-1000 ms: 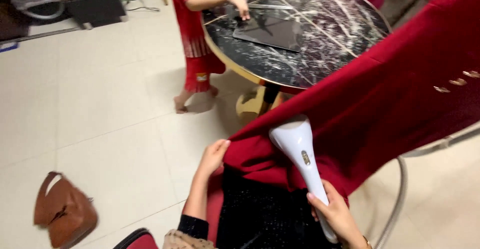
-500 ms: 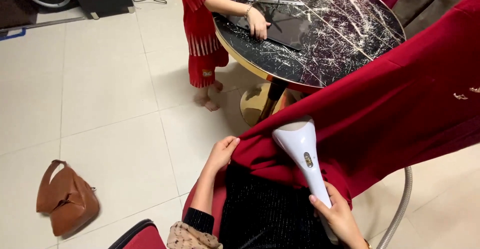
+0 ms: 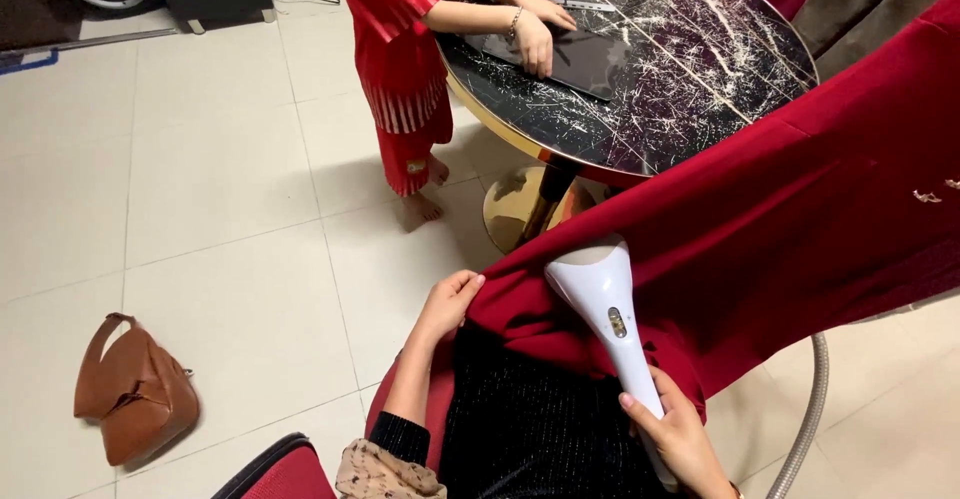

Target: Using a handheld garment steamer to remove wrinkles from a red dress while holding the fabric taut.

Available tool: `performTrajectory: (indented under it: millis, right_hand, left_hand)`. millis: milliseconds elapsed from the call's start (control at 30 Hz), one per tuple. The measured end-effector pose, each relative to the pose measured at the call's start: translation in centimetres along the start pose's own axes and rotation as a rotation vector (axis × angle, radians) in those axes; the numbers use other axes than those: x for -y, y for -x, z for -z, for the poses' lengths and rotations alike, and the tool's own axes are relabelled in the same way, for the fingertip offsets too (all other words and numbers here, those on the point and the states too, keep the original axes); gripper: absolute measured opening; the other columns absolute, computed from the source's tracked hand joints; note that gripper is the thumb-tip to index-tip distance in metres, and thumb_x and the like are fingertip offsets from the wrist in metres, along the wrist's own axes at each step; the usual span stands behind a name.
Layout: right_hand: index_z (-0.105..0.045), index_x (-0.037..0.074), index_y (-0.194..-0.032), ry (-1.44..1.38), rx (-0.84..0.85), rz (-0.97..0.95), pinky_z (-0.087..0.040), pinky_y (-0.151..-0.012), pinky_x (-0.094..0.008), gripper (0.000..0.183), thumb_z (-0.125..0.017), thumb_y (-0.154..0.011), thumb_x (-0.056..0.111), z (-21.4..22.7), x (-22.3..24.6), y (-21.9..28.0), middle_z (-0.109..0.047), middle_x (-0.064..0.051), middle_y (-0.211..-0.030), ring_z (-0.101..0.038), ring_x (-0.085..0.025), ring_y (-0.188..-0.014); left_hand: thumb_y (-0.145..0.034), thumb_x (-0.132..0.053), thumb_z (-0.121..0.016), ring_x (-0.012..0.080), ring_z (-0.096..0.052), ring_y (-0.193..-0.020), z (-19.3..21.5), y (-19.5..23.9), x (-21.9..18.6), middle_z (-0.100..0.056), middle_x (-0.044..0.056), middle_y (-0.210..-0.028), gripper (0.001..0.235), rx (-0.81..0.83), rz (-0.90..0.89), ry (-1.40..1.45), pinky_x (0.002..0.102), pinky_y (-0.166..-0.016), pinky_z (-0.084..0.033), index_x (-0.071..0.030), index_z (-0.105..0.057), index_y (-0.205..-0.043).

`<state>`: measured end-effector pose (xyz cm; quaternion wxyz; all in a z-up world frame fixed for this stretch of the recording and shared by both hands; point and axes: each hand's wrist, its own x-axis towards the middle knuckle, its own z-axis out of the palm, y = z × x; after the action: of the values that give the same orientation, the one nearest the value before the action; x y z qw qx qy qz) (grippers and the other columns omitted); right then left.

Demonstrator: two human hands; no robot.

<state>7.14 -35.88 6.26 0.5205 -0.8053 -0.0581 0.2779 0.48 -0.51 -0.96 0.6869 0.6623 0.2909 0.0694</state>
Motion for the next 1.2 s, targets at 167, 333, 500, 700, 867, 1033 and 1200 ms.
performTrajectory:
  millis: [167,333,500,700,867,1033,1200]
  right_hand:
    - [-0.066,0.01,-0.133,0.001,0.001,-0.031,-0.051,-0.052,-0.036,0.048,-0.075,-0.086,0.018,-0.1,0.3,0.2,-0.059,-0.015,-0.065,-0.058,-0.023,-0.055]
    - [-0.065,0.009,-0.135,-0.025,-0.009,-0.038,-0.052,-0.051,-0.037,0.05,-0.075,-0.086,0.017,-0.2,0.4,0.4,-0.057,-0.015,-0.066,-0.058,-0.023,-0.055]
    - [-0.066,0.009,-0.131,-0.018,0.002,-0.032,-0.051,-0.051,-0.036,0.046,-0.074,-0.087,0.019,-0.1,0.3,0.4,-0.057,-0.015,-0.062,-0.057,-0.023,-0.053]
    - [-0.064,0.008,-0.134,-0.027,0.014,-0.028,-0.052,-0.051,-0.037,0.049,-0.074,-0.087,0.018,-0.2,0.2,0.3,-0.057,-0.016,-0.062,-0.057,-0.024,-0.053]
    - [-0.064,0.009,-0.135,-0.041,0.009,-0.033,-0.053,-0.05,-0.037,0.05,-0.074,-0.086,0.017,-0.1,-0.5,-0.1,-0.057,-0.014,-0.067,-0.058,-0.023,-0.054]
    - [-0.064,0.008,-0.133,-0.054,0.033,0.003,-0.053,-0.048,-0.036,0.048,-0.074,-0.087,0.017,-0.2,-0.8,-0.1,-0.058,-0.012,-0.069,-0.059,-0.022,-0.053]
    - [-0.064,0.012,-0.134,0.011,0.048,0.011,-0.053,-0.051,-0.031,0.049,-0.074,-0.088,0.021,-0.1,0.1,0.2,-0.062,-0.01,-0.072,-0.061,-0.019,-0.055]
  left_hand:
    - [-0.104,-0.032,-0.056,0.0115,-0.043,-0.045,-0.1,0.0,0.0,-0.048,-0.003,-0.06,0.024,0.005,-0.005,0.001,0.026,-0.042,-0.036,-0.013,-0.068,-0.094]
    - [-0.105,-0.031,-0.056,0.0131,-0.046,-0.045,-0.2,0.0,0.2,-0.051,-0.001,-0.062,0.025,0.008,0.003,-0.021,0.028,-0.043,-0.038,-0.013,-0.068,-0.095]
    - [-0.105,-0.032,-0.055,0.013,-0.046,-0.045,-0.2,-0.4,0.6,-0.049,-0.002,-0.061,0.025,0.01,-0.01,-0.032,0.027,-0.043,-0.039,-0.013,-0.068,-0.095]
    - [-0.105,-0.031,-0.055,0.0125,-0.044,-0.047,-0.2,-0.1,0.3,-0.048,-0.002,-0.061,0.024,0.006,0.017,-0.019,0.027,-0.044,-0.038,-0.014,-0.068,-0.095]
    - [-0.105,-0.033,-0.055,0.0129,-0.045,-0.046,-0.2,-0.3,0.4,-0.048,-0.003,-0.061,0.025,0.018,0.017,-0.021,0.027,-0.044,-0.038,-0.014,-0.067,-0.094]
    - [-0.104,-0.034,-0.055,0.0128,-0.046,-0.045,-0.1,-0.2,0.5,-0.049,-0.003,-0.06,0.026,0.023,-0.004,-0.04,0.027,-0.043,-0.039,-0.014,-0.067,-0.094]
    - [-0.104,-0.035,-0.054,0.0152,-0.047,-0.04,-0.2,-0.2,0.1,-0.05,0.002,-0.054,0.028,-0.009,0.013,-0.103,0.03,-0.039,-0.036,-0.012,-0.068,-0.095]
